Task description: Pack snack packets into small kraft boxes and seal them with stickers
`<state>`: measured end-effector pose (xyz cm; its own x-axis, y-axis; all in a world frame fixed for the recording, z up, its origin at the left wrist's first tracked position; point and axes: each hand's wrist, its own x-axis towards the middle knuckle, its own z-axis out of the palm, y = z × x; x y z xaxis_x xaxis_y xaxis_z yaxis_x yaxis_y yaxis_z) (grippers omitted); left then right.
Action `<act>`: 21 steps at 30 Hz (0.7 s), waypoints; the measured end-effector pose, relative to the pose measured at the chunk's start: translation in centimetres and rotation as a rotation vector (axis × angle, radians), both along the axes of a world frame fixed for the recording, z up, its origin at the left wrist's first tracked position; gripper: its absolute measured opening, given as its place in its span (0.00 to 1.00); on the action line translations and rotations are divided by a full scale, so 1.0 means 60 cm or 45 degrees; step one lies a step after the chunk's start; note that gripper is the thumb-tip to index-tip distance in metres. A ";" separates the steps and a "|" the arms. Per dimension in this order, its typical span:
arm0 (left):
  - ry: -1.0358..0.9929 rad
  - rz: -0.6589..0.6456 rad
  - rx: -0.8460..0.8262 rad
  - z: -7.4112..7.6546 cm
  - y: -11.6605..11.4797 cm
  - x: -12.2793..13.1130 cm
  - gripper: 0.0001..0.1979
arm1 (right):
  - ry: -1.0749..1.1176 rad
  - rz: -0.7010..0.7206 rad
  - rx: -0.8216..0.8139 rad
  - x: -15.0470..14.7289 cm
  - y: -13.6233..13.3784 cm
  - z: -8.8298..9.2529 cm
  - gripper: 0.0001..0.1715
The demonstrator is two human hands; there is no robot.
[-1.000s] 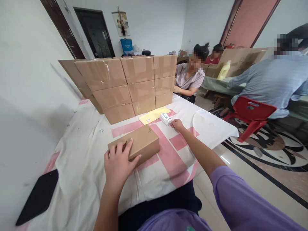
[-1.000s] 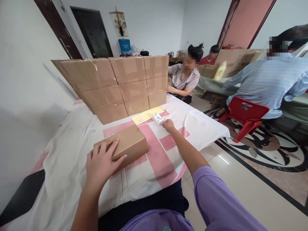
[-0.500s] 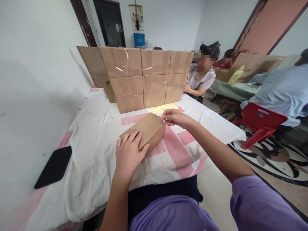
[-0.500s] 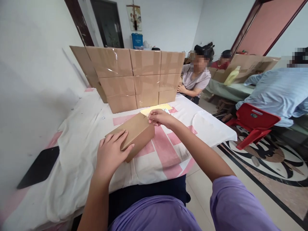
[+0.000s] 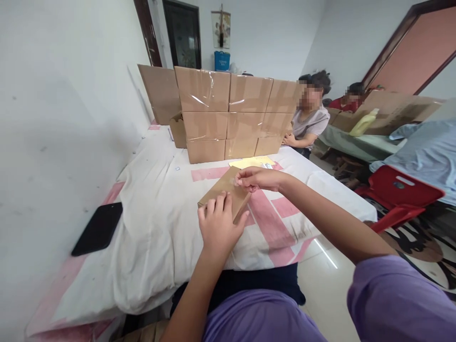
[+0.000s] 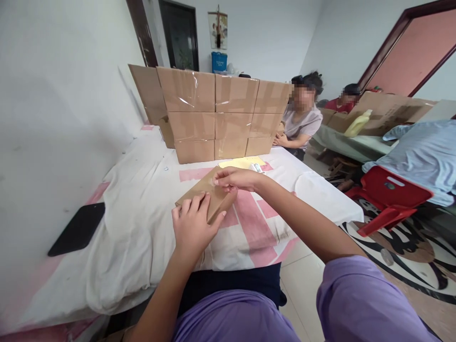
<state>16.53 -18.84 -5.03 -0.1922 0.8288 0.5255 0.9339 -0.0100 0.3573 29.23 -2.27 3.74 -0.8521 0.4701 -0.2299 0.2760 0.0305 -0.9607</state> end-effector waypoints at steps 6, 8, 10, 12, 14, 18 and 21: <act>-0.616 -0.315 -0.044 0.061 0.032 -0.071 0.18 | 0.205 0.211 -0.055 0.002 -0.019 -0.003 0.13; -0.718 -0.405 -0.039 0.072 0.050 -0.087 0.19 | 0.207 0.258 -0.034 0.003 -0.024 -0.002 0.13; -0.808 -0.499 -0.029 0.074 0.065 -0.095 0.17 | 0.189 0.265 0.005 0.003 -0.027 0.000 0.14; -0.871 -0.545 -0.007 0.071 0.074 -0.096 0.14 | 0.161 0.256 0.051 0.003 -0.029 0.003 0.14; -0.911 -0.535 0.029 0.068 0.076 -0.094 0.12 | 0.125 0.231 0.115 0.004 -0.028 0.005 0.14; -0.929 -0.498 0.063 0.071 0.067 -0.088 0.10 | -0.012 0.160 0.326 0.002 -0.025 0.006 0.09; -0.929 -0.500 0.026 0.079 0.062 -0.086 0.10 | -0.103 0.170 0.438 -0.001 -0.026 0.009 0.07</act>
<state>11.35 -15.09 -0.27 -0.1891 0.8982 0.3969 0.3947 -0.3006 0.8683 29.19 -3.83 4.28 -0.8968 0.4174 -0.1467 0.3219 0.3884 -0.8634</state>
